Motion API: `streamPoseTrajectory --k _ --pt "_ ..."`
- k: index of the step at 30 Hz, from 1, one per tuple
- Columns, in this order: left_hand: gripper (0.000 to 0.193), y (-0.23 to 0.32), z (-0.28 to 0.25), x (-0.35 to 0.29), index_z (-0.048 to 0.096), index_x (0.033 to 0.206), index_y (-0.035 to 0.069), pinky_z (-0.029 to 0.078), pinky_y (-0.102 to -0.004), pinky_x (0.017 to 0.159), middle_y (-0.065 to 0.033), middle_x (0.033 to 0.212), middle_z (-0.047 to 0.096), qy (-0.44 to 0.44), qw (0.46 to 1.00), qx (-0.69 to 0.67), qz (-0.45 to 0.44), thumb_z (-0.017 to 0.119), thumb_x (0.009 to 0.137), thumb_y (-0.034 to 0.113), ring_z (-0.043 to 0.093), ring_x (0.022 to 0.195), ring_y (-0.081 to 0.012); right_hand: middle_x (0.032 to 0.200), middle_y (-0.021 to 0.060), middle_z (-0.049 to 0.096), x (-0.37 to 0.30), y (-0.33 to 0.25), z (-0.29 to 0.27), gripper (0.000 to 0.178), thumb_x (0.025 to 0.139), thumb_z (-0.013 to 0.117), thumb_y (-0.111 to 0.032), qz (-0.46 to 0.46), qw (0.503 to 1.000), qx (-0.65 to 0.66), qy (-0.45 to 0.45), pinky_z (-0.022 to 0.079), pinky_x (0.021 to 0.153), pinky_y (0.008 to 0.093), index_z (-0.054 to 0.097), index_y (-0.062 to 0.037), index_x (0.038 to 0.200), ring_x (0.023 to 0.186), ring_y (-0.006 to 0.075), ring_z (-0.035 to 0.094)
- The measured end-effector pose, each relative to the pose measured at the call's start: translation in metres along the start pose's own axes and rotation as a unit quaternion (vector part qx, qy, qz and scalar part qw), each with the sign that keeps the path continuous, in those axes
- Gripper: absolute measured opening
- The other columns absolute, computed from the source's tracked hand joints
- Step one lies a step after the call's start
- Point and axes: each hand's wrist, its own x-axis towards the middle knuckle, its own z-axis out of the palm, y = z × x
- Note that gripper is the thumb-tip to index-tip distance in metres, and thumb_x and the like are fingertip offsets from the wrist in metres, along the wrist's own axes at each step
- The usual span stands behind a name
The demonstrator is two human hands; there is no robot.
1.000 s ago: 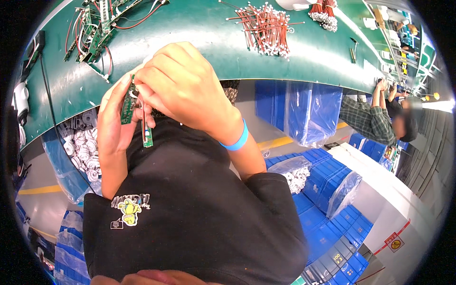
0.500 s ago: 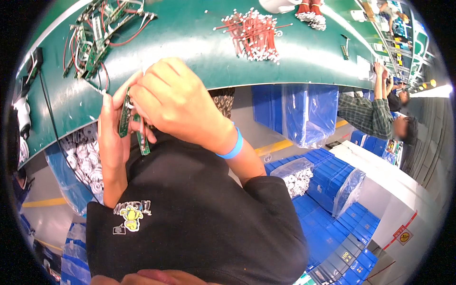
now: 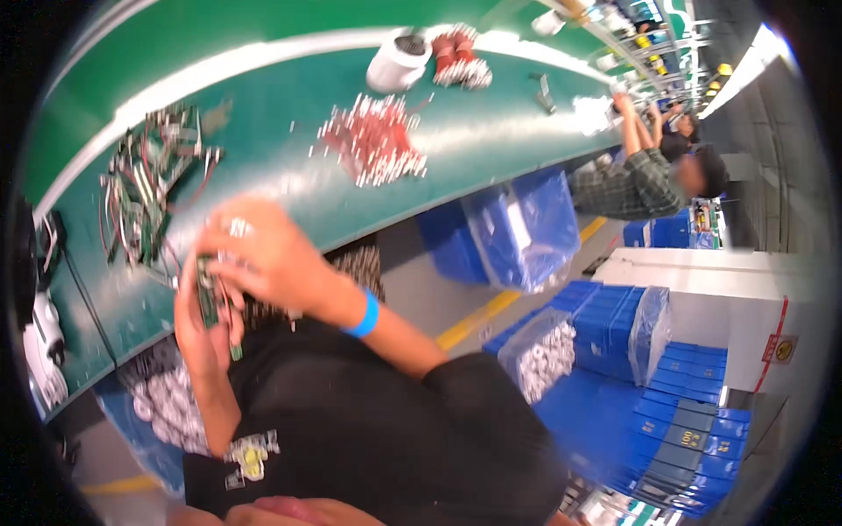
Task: Assembling light fixtures by connecting wiring to circuit boards and placing them into white plastic housings.
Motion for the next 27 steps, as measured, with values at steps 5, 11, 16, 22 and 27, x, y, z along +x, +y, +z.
streamPoseTrajectory --k 5,11,16,22,27 --pt "0.057 0.013 0.009 0.013 0.022 0.147 -0.001 0.033 -0.0156 0.032 -0.0206 0.137 0.044 0.047 0.997 -0.06 0.025 0.033 0.099 0.028 0.049 0.06 -0.0059 0.118 0.0165 0.058 -0.043 -0.005 0.001 0.069 0.082 0.071 -0.011 0.284 0.955 0.057 0.07 0.045 0.093 0.0364 0.035 -0.0006 0.14 0.104 0.0265 0.059" --pt "0.051 0.002 -0.005 0.01 0.026 0.146 0.005 0.03 -0.0161 0.029 -0.0209 0.136 0.044 0.045 0.988 -0.15 -0.005 0.032 0.1 0.026 0.048 0.06 -0.0091 0.092 0.0048 0.065 -0.083 -0.02 -0.002 0.055 0.086 0.065 -0.001 0.472 0.792 0.386 0.027 0.049 0.075 0.0228 0.036 0.0 0.134 0.081 0.0088 0.061" --pt "0.05 -0.001 -0.002 0.01 0.029 0.145 0.003 0.03 -0.0167 0.028 -0.0205 0.138 0.042 0.028 0.982 -0.182 -0.036 0.032 0.1 0.026 0.048 0.061 -0.0104 0.098 0.0081 0.065 -0.073 -0.026 -0.024 0.018 0.086 0.064 0.004 0.357 0.872 0.262 0.209 0.05 0.075 0.0225 0.061 0.0041 0.103 0.083 0.0111 0.063" --pt "0.048 -0.003 -0.007 0.005 0.031 0.143 0.003 0.033 -0.0166 0.031 -0.0183 0.14 0.042 0.022 0.981 -0.191 -0.03 0.035 0.1 0.025 0.049 0.066 -0.0111 0.11 0.0111 0.059 -0.066 -0.017 -0.004 0.018 0.088 0.061 0.001 0.304 0.873 0.263 0.275 0.048 0.068 0.0214 0.063 0.0016 0.106 0.08 0.0107 0.059" --pt "0.048 -0.003 -0.007 0.005 0.031 0.143 0.002 0.034 -0.0169 0.031 -0.0184 0.14 0.042 0.046 0.981 -0.186 -0.035 0.033 0.101 0.026 0.05 0.068 -0.0122 0.108 0.019 0.064 -0.103 -0.014 -0.027 0.051 0.09 0.058 0.002 0.491 0.756 0.431 -0.037 0.05 0.082 0.0308 0.035 -0.0017 0.136 0.093 0.0202 0.064"
